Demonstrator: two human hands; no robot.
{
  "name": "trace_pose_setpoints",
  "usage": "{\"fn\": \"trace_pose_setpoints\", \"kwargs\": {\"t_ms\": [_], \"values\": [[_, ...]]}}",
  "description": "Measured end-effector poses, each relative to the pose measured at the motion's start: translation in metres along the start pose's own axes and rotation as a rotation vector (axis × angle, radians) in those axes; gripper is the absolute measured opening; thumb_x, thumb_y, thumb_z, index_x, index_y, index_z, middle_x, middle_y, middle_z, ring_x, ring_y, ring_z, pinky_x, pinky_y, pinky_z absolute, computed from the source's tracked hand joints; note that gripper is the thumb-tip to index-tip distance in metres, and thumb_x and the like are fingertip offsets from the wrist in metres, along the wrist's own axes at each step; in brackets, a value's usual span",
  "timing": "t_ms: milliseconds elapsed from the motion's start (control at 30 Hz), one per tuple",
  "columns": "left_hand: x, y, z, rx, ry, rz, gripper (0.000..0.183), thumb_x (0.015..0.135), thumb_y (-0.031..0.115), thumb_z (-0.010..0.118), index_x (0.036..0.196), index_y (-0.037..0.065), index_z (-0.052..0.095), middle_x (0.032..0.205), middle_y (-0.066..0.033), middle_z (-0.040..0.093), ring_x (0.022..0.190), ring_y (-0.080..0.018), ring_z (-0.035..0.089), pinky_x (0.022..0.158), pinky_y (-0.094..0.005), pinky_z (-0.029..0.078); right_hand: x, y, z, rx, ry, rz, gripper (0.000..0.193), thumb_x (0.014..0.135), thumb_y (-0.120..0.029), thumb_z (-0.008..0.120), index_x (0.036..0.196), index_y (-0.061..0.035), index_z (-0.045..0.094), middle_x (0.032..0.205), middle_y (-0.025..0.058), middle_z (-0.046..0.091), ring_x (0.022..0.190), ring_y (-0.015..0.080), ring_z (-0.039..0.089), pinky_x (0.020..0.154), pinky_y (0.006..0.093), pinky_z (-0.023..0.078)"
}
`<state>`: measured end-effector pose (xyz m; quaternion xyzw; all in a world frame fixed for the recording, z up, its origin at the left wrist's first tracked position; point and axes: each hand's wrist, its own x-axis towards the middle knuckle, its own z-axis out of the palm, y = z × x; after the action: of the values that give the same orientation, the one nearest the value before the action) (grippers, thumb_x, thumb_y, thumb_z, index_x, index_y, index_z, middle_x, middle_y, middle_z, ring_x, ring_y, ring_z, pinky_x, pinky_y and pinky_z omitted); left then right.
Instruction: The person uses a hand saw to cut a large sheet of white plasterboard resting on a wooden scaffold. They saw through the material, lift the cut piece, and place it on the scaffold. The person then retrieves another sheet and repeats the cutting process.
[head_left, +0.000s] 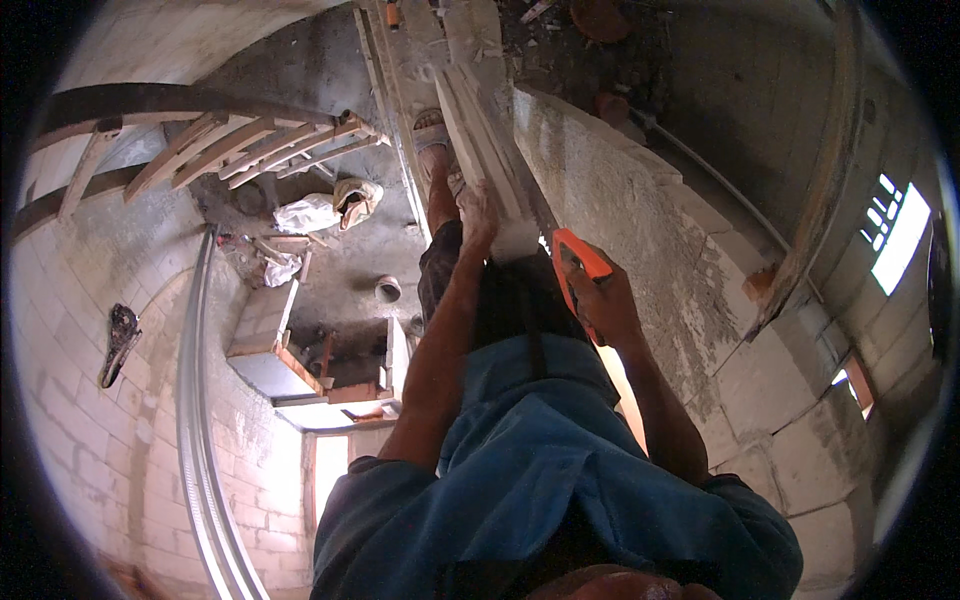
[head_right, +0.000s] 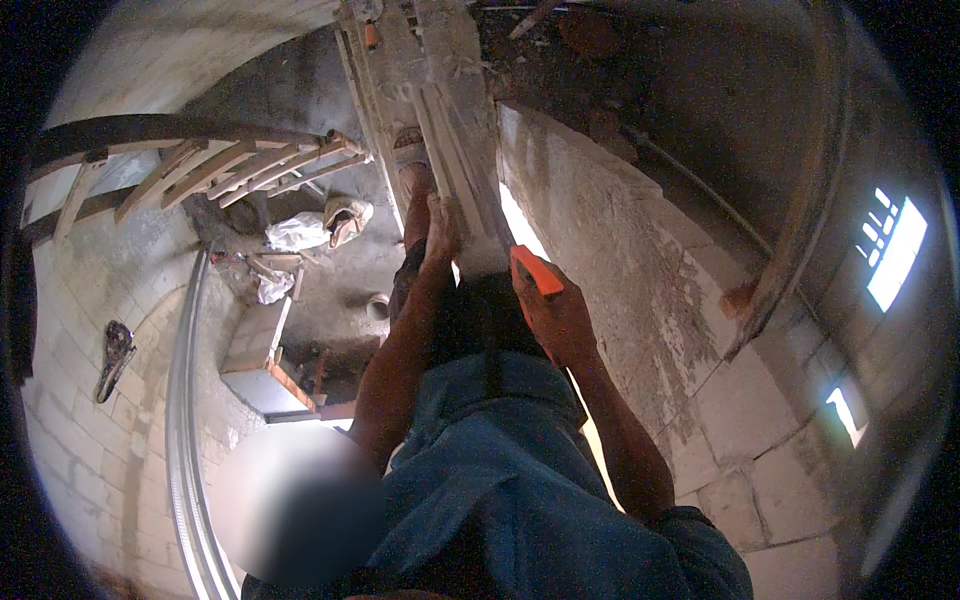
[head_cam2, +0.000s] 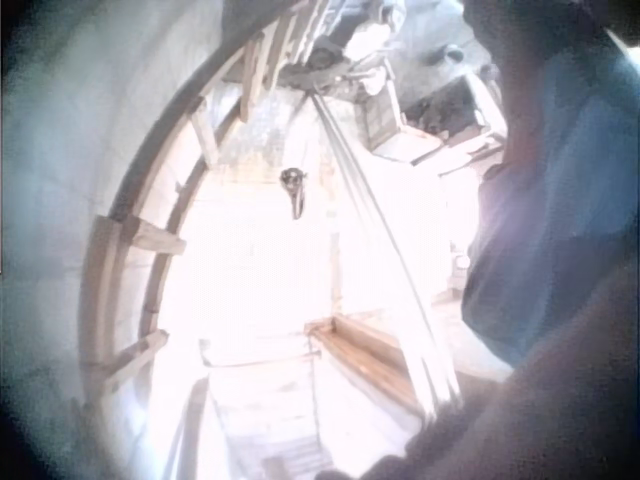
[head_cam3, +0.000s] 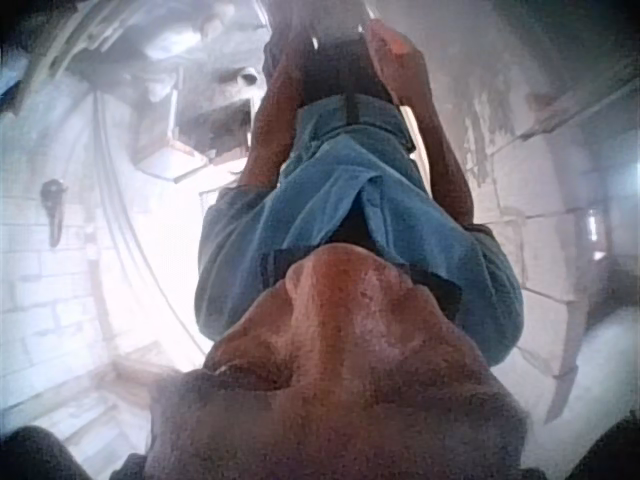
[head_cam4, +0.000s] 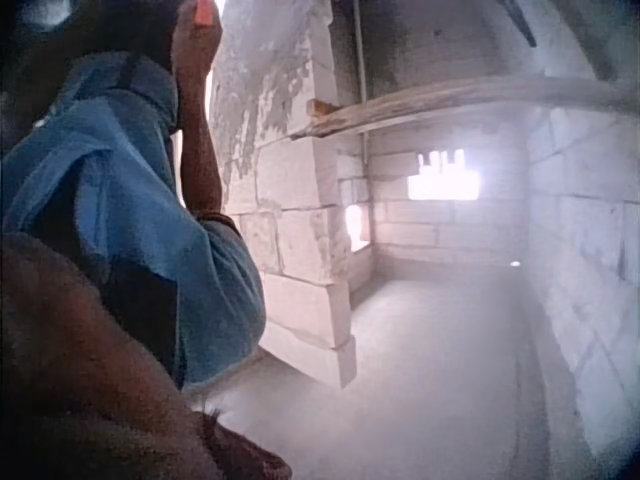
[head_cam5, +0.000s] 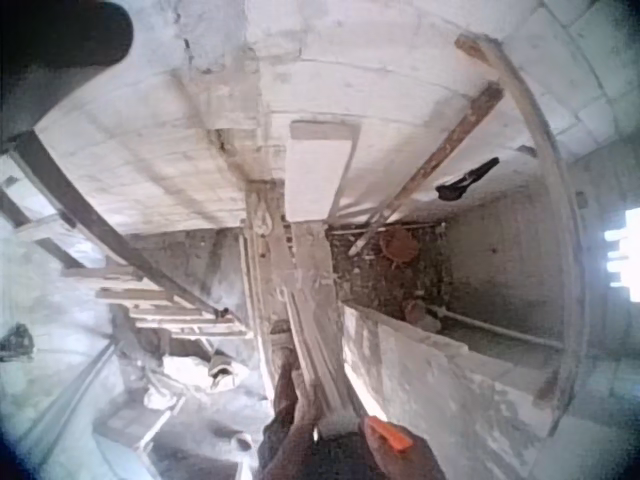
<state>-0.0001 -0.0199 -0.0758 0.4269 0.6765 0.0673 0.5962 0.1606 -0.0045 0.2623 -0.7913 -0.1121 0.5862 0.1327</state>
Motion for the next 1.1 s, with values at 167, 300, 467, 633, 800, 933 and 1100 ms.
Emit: {"fn": "trace_pose_setpoints", "kwargs": {"t_ms": [167, 300, 467, 633, 800, 933, 1100], "values": [[-0.028, 0.039, -0.001, -0.129, -0.148, -0.204, 0.069, 0.105, 0.05, 0.036, 0.149, -0.003, 0.035, 0.142, -0.0357, 0.044, 0.13, -0.0508, 0.047, 0.109, -0.0499, 0.037, 0.008, 0.015, 0.007, -0.067, 0.02, 0.027, 0.045, 0.098, -0.032, 0.065, 0.134, -0.0045, 0.06, 0.113, 0.0131, 0.07, 0.104, 0.0219, 0.066, 0.093, 0.036, 0.049], [-0.037, 0.048, -0.011, 0.044, -0.156, -0.078, 0.077, 0.103, 0.057, 0.035, 0.151, -0.003, 0.031, 0.144, -0.0368, 0.044, 0.132, -0.051, 0.046, 0.108, -0.0512, 0.038, 0.01, 0.008, 0.011, -0.079, 0.014, -0.013, 0.045, 0.098, -0.031, 0.065, 0.133, -0.0044, 0.061, 0.107, 0.0116, 0.071, 0.095, 0.021, 0.066, 0.086, 0.037, 0.051], [-0.028, 0.026, 0.0, 0.012, -0.179, -0.169, 0.082, 0.102, 0.059, 0.034, 0.153, -0.003, 0.025, 0.141, -0.0382, 0.047, 0.129, -0.0525, 0.049, 0.104, -0.052, 0.042, 0.059, 0.022, 0.031, -0.199, 0.022, -0.112, 0.042, 0.098, -0.029, 0.062, 0.132, -0.004, 0.061, 0.103, 0.0145, 0.071, 0.088, 0.0213, 0.066, 0.08, 0.0381, 0.052], [-0.039, 0.049, -0.005, -0.018, -0.126, -0.193, 0.083, 0.101, 0.059, 0.035, 0.156, -0.002, 0.02, 0.135, -0.0395, 0.051, 0.123, -0.0515, 0.054, 0.101, -0.0507, 0.045, 0.127, 0.024, 0.058, -0.427, 0.062, -0.116, 0.039, 0.097, -0.025, 0.058, 0.13, -0.0043, 0.062, 0.098, 0.0211, 0.07, 0.091, 0.0275, 0.071, 0.08, 0.0416, 0.053], [-0.027, 0.031, -0.001, 0.057, -0.204, -0.013, 0.071, 0.104, 0.05, 0.034, 0.155, 0.003, 0.025, 0.141, -0.0399, 0.043, 0.12, -0.0507, 0.057, 0.102, -0.0508, 0.046, 0.249, 0.029, 0.083, -0.479, 0.189, -0.112, 0.031, 0.091, -0.023, 0.063, 0.117, -0.007, 0.069, 0.095, 0.0177, 0.073, 0.087, 0.0325, 0.072, 0.075, 0.042, 0.057], [-0.037, 0.036, -0.023, 0.122, -0.262, 0.051, 0.061, 0.105, 0.042, 0.037, 0.153, 0.005, 0.03, 0.149, -0.0382, 0.033, 0.125, -0.0506, 0.053, 0.104, -0.05, 0.045, 0.249, 0.035, 0.042, 0.169, -0.162, 0.131, 0.014, 0.087, -0.012, 0.07, 0.079, -0.0013, 0.064, 0.07, 0.0103, 0.066, 0.056, 0.0196, 0.064, 0.049, 0.0395, 0.05], [-0.02, 0.001, 0.009, 0.059, -0.243, 0.227, 0.052, 0.097, 0.021, 0.05, 0.145, 0.003, 0.041, 0.145, -0.0425, 0.03, 0.125, -0.0619, 0.043, 0.105, -0.0639, 0.036, 0.251, 0.032, 0.015, 0.401, -0.209, 0.227, 0.026, 0.088, -0.015, 0.072, 0.069, -0.009, 0.056, 0.06, 0.0007, 0.051, 0.05, 0.0126, 0.049, 0.047, 0.0358, 0.039]]}}
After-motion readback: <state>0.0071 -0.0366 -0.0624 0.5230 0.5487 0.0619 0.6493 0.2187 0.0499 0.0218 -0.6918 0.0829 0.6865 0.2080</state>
